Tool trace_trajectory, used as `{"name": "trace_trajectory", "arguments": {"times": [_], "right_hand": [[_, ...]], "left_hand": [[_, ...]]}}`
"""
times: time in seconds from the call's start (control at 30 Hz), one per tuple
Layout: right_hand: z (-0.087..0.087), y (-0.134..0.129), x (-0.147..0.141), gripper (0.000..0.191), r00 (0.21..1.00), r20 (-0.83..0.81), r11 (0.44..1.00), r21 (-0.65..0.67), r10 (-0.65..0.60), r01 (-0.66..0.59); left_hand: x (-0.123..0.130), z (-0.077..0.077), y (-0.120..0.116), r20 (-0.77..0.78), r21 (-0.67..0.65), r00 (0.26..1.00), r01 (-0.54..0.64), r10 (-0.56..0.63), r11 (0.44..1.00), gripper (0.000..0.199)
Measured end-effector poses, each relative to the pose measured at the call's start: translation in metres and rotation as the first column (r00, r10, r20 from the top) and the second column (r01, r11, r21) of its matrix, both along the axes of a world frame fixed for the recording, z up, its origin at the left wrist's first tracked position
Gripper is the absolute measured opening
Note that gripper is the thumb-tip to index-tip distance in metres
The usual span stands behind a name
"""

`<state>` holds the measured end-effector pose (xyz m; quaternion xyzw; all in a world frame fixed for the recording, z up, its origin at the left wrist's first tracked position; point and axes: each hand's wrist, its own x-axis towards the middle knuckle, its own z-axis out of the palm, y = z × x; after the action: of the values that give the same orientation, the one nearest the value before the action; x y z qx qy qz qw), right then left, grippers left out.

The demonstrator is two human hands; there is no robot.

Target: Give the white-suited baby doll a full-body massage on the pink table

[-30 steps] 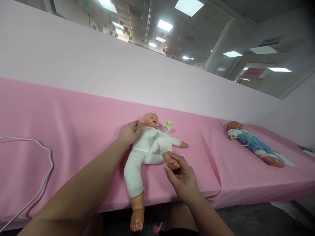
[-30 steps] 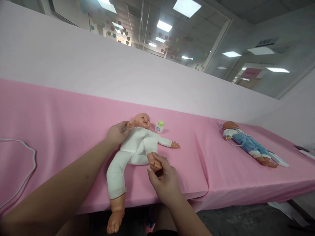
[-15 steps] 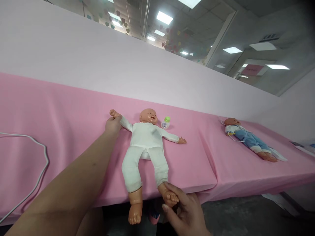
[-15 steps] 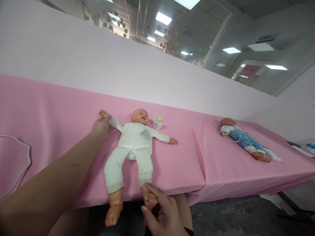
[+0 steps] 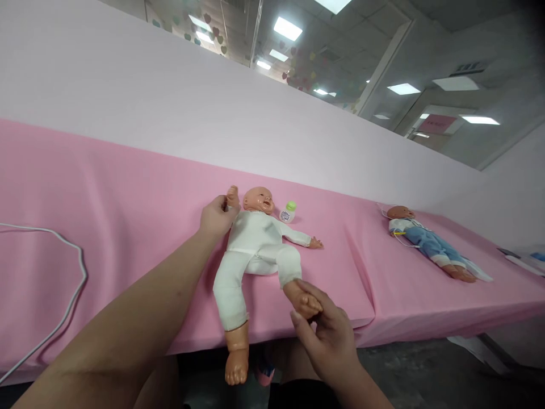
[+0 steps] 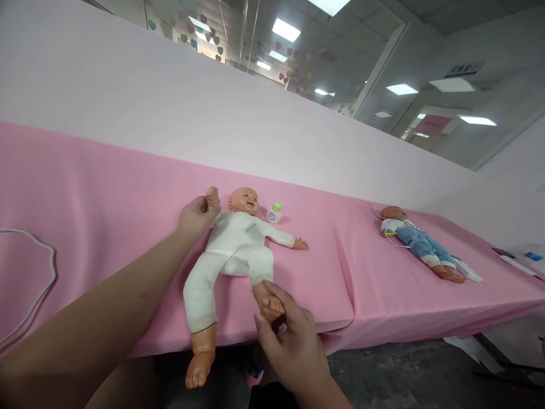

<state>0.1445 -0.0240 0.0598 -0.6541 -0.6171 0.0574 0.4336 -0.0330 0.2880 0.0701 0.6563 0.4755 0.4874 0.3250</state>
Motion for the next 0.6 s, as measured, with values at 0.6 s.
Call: {"name": "trace_trajectory", "arguments": {"times": [0.6], "right_hand": [[0.006,0.091,-0.003,0.047,0.998,-0.042,0.995,0.078,-0.050,0.054]], "left_hand": [[0.017,-0.006,-0.013,-0.242,0.145,0.966,0.130,-0.093,0.981,0.039]]}}
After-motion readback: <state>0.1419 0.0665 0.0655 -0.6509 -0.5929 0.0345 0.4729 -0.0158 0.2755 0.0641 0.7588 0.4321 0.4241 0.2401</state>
